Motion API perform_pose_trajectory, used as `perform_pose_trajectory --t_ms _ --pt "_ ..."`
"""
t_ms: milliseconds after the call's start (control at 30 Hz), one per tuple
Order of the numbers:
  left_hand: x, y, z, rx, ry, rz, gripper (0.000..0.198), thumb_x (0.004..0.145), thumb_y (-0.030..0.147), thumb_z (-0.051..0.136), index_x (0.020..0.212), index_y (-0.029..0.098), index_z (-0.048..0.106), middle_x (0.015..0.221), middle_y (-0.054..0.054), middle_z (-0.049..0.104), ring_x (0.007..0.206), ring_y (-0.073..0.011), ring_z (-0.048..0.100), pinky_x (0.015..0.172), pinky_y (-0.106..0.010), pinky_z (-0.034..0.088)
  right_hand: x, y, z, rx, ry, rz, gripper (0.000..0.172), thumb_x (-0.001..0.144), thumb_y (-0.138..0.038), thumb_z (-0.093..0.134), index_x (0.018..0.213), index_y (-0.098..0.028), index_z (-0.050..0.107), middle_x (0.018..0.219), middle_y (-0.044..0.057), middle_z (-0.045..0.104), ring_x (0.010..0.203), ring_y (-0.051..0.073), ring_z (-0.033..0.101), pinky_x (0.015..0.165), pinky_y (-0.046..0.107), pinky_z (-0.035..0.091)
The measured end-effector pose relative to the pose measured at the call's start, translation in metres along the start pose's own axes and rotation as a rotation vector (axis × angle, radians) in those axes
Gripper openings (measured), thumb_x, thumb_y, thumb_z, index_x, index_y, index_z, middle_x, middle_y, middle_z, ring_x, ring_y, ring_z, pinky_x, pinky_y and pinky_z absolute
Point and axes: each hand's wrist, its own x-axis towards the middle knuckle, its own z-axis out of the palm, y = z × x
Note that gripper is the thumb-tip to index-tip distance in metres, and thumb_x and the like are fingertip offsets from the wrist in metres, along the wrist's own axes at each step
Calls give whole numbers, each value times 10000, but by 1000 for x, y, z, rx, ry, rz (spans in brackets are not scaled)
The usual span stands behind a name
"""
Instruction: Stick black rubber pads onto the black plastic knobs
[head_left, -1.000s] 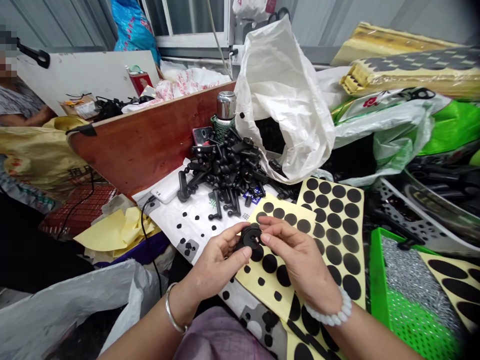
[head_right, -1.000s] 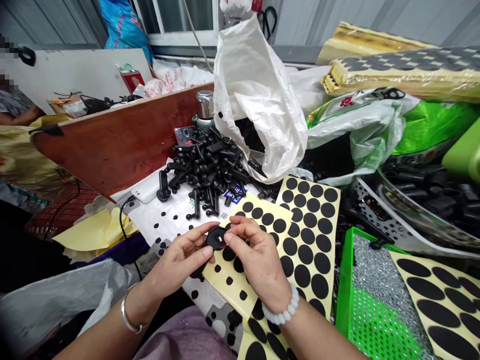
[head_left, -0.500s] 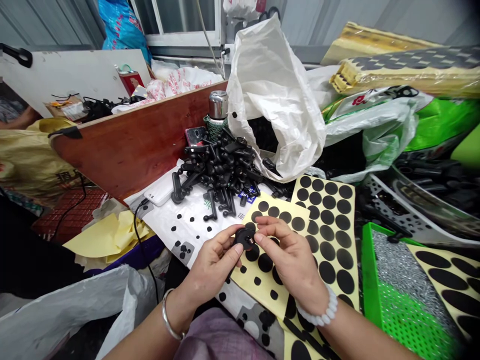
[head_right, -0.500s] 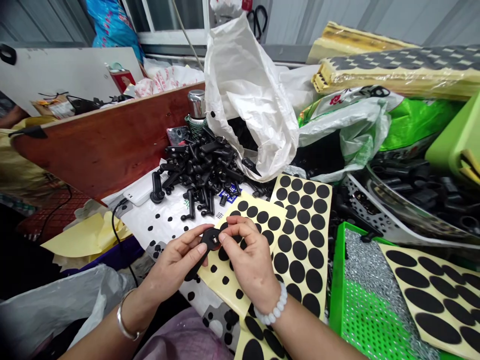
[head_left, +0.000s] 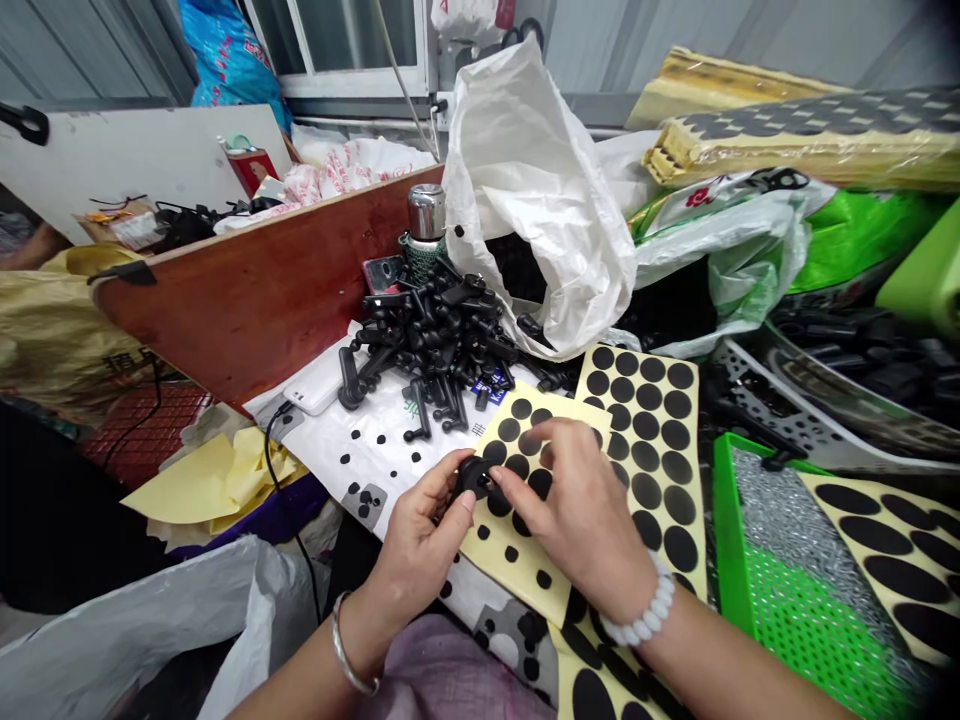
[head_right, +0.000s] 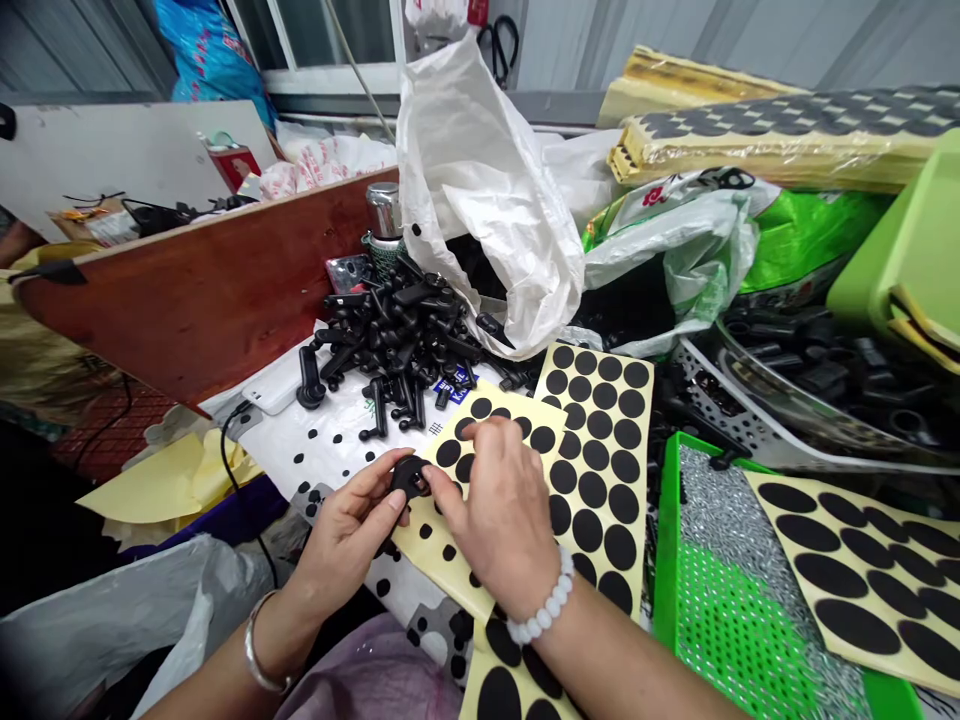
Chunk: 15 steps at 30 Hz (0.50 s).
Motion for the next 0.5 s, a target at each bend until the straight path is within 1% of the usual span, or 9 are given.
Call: perform_pose_trajectory --t_ms 33,67,167,233,267,300,367,433,500 --pt "-1 0 0 -12 -8 -3 387 813 270 537 1188 180 506 956 -45 626 744 -131 557 717 -253 452 1 0 -2 19 -32 38 329 737 -411 614 937 -174 508 914 106 540 771 257 543 675 419 435" --pt "-1 1 0 -33 -21 -5 386 808 269 544 1182 180 509 955 -47 627 746 -134 561 719 -257 455 3 -1 -3 86 -99 83 360 729 -433 625 952 -180 500 867 85 553 714 235 548 632 393 444" --pt "-1 4 3 -132 -46 -28 324 803 286 548 1109 178 543 950 -46 627 716 -130 565 698 -258 459 5 -8 -1 503 -379 198 220 791 -414 569 839 -207 514 693 0 550 607 169 560 561 309 457" --pt "0 5 5 -201 -20 -71 262 808 324 537 1024 177 560 872 -29 632 655 -118 559 640 -244 452 6 -13 2 760 -503 248 177 814 -378 540 778 -206 517 643 -25 544 578 144 572 536 274 459" --pt "1 5 5 -225 -4 -98 248 811 350 527 984 175 561 805 -17 628 617 -113 548 597 -234 440 6 -15 3 834 -547 264 163 817 -361 534 779 -202 525 642 -26 554 575 138 577 529 266 460" --pt "2 5 3 -236 8 -119 248 815 374 513 952 172 558 731 -7 616 581 -109 533 556 -224 420 6 -15 3 864 -586 272 147 813 -345 536 790 -199 539 652 -24 567 579 136 578 530 263 462" --pt "2 6 -7 -215 15 -143 270 820 407 487 921 164 549 591 15 567 507 -99 481 496 -208 366 4 -12 0 831 -625 264 127 802 -317 549 827 -196 576 702 -11 601 613 136 579 556 269 474" --pt "-2 9 -27 -145 18 -150 294 809 423 485 915 156 547 493 36 508 451 -89 419 466 -203 312 1 -4 -8 724 -608 223 132 801 -306 555 863 -201 604 772 4 621 677 149 585 608 289 489" --pt "-14 12 -57 -36 58 -177 318 777 438 508 910 153 559 441 52 465 425 -86 383 459 -205 280 -2 7 -18 546 -557 146 138 816 -311 539 881 -216 616 806 13 628 721 165 588 633 306 491"
